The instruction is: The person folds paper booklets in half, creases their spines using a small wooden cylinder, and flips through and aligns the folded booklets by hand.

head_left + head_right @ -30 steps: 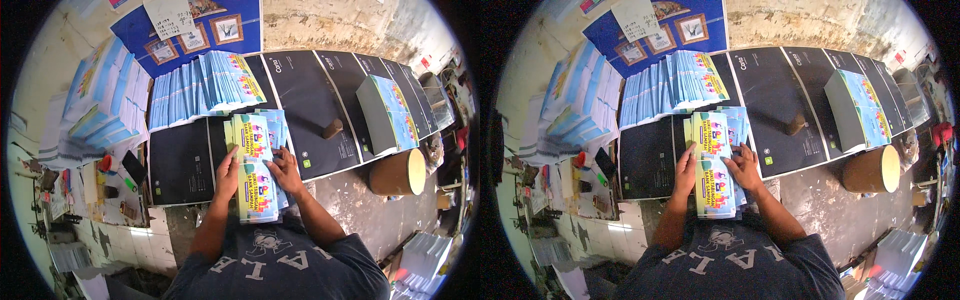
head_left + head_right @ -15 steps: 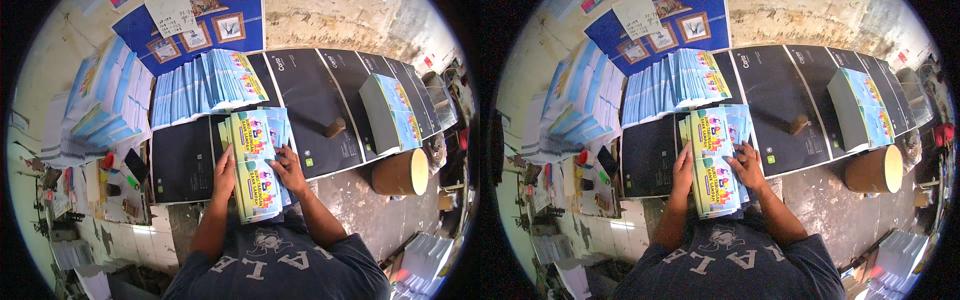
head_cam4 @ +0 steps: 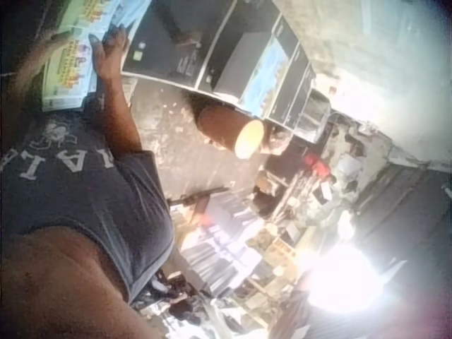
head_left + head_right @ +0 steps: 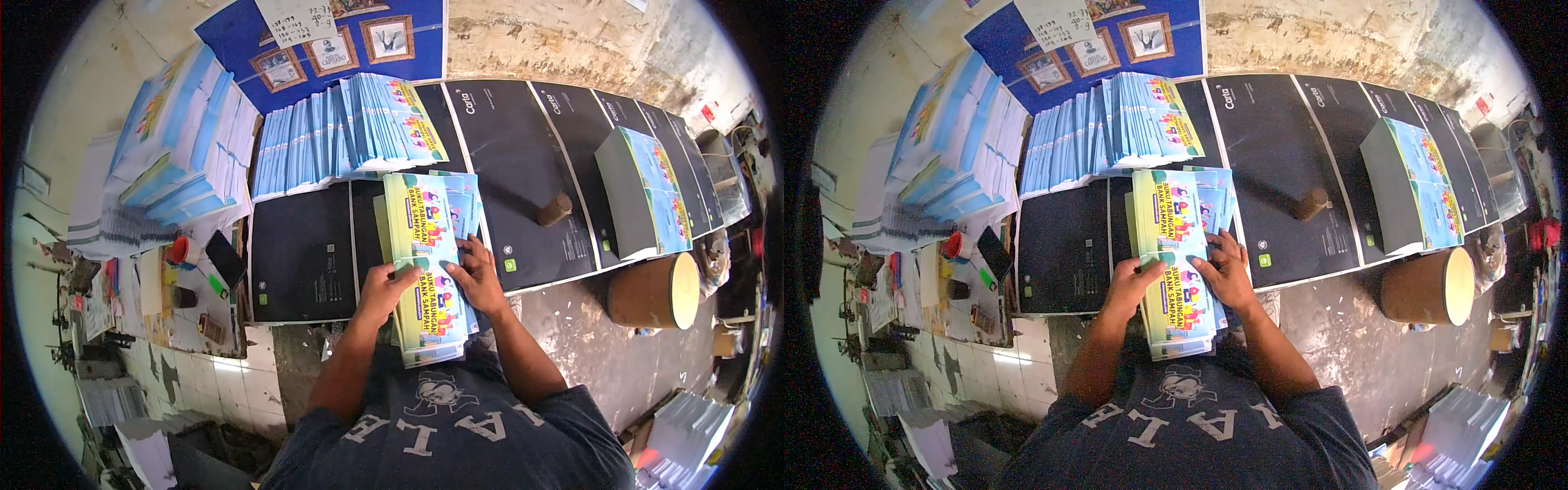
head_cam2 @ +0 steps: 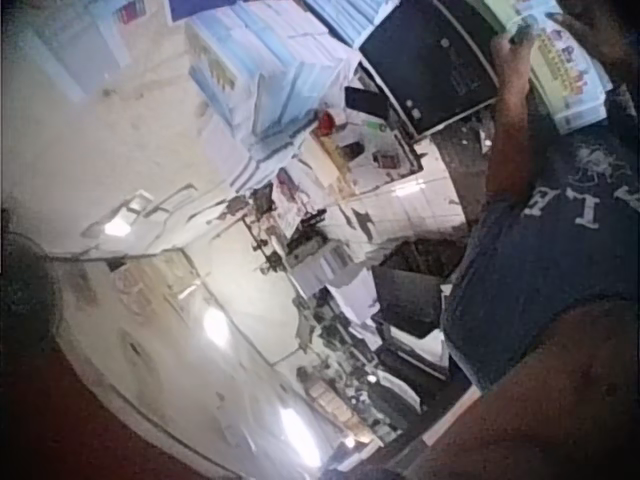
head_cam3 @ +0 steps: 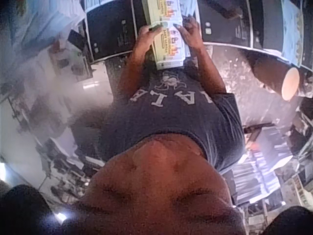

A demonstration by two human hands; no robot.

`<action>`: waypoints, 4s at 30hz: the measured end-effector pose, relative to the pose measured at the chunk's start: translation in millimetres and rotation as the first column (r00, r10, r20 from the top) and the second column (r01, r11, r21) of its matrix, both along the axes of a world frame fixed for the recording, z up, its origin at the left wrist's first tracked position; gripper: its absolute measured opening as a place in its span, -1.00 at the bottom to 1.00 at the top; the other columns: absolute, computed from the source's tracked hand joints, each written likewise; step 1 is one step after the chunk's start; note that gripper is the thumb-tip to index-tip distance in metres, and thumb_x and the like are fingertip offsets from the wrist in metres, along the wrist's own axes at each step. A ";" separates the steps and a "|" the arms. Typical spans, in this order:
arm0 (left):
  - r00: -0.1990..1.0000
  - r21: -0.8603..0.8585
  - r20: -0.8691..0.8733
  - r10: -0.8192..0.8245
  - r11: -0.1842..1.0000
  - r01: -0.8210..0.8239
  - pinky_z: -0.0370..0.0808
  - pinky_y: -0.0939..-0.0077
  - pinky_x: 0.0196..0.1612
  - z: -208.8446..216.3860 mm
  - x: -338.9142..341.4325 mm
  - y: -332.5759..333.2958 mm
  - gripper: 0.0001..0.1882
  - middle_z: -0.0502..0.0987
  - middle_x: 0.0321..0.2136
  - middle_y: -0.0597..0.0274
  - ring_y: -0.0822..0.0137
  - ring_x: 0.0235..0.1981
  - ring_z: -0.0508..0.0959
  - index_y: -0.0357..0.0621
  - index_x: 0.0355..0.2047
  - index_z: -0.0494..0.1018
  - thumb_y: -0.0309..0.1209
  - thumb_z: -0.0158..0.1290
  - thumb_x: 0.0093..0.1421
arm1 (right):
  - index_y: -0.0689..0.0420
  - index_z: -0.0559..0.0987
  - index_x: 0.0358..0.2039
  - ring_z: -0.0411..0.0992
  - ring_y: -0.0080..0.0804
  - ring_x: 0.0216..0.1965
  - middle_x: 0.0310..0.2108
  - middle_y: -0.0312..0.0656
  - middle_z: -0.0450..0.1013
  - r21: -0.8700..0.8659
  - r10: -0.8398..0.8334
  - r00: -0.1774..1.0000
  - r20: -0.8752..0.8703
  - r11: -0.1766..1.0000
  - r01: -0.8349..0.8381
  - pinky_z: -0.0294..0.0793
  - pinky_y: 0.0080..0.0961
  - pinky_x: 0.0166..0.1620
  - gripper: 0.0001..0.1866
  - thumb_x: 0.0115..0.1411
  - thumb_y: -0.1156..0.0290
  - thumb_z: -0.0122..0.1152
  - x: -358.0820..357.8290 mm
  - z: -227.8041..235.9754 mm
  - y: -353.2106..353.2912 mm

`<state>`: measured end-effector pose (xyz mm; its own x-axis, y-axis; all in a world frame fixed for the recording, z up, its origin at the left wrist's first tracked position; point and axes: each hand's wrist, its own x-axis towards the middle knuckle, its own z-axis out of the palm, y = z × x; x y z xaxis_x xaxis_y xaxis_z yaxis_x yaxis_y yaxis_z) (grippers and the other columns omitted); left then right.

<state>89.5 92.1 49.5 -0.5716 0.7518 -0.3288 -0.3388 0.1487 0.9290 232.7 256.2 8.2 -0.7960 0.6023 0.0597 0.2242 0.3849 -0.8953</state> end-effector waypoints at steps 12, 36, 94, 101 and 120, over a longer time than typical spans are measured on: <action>0.973 0.073 0.157 0.167 0.981 -0.180 0.55 0.46 -0.25 39.4 -37.9 -46.7 -0.65 0.64 -0.30 0.18 0.41 -0.38 0.62 -0.27 -0.15 0.57 -0.21 0.18 0.22 | 0.24 0.59 -0.18 0.00 -0.02 0.40 0.19 -0.08 0.34 0.080 -0.008 1.000 0.009 0.997 0.007 -0.23 -0.03 0.35 -0.60 0.17 0.14 0.29 3.2 -1.5 -0.2; 0.988 0.146 0.154 -0.024 0.989 0.001 0.49 0.42 -0.06 -42.0 -5.6 -5.5 -0.36 0.61 -0.15 0.21 0.40 -0.18 0.57 -0.29 -0.06 0.53 0.12 0.11 0.22 | 0.19 0.64 -0.18 -0.05 -0.04 0.41 0.23 -0.08 0.30 0.023 0.072 0.997 0.034 0.997 -0.073 -0.30 -0.02 0.35 -0.59 0.34 0.08 0.06 6.7 -1.1 7.1; 0.983 0.049 -0.038 0.178 0.983 -0.177 0.54 0.49 -0.27 -2.5 -39.5 -37.7 -0.70 0.62 -0.33 0.19 0.44 -0.38 0.59 -0.29 -0.18 0.57 -0.27 0.16 0.23 | 0.33 0.64 -0.44 0.00 0.11 0.38 0.26 0.08 0.25 0.136 -0.001 1.000 0.005 0.991 0.000 -0.10 -0.05 0.35 -0.51 0.21 0.04 0.25 0.6 -4.6 -0.6; 0.984 -0.087 -0.027 0.176 0.980 -0.178 0.52 0.49 -0.30 -3.8 -30.8 -27.1 -0.69 0.62 -0.39 0.27 0.48 -0.41 0.58 -0.27 -0.22 0.59 -0.24 0.19 0.23 | 0.20 0.68 -0.19 -0.07 0.09 0.41 0.30 0.13 0.18 0.010 0.057 0.998 -0.011 0.998 -0.057 -0.16 -0.05 0.36 -0.56 0.18 0.05 0.30 4.2 -8.6 3.8; 0.994 -0.010 0.055 0.095 0.996 -0.094 0.51 0.52 -0.30 -24.8 -18.1 -10.8 -0.65 0.63 -0.36 0.26 0.48 -0.38 0.58 -0.31 -0.24 0.57 -0.21 0.23 0.21 | 0.11 0.65 -0.07 -0.15 0.10 0.43 0.32 0.12 0.15 0.084 0.089 0.991 0.098 0.992 -0.097 -0.21 0.00 0.37 -0.44 0.13 -0.11 0.29 3.3 13.1 -1.6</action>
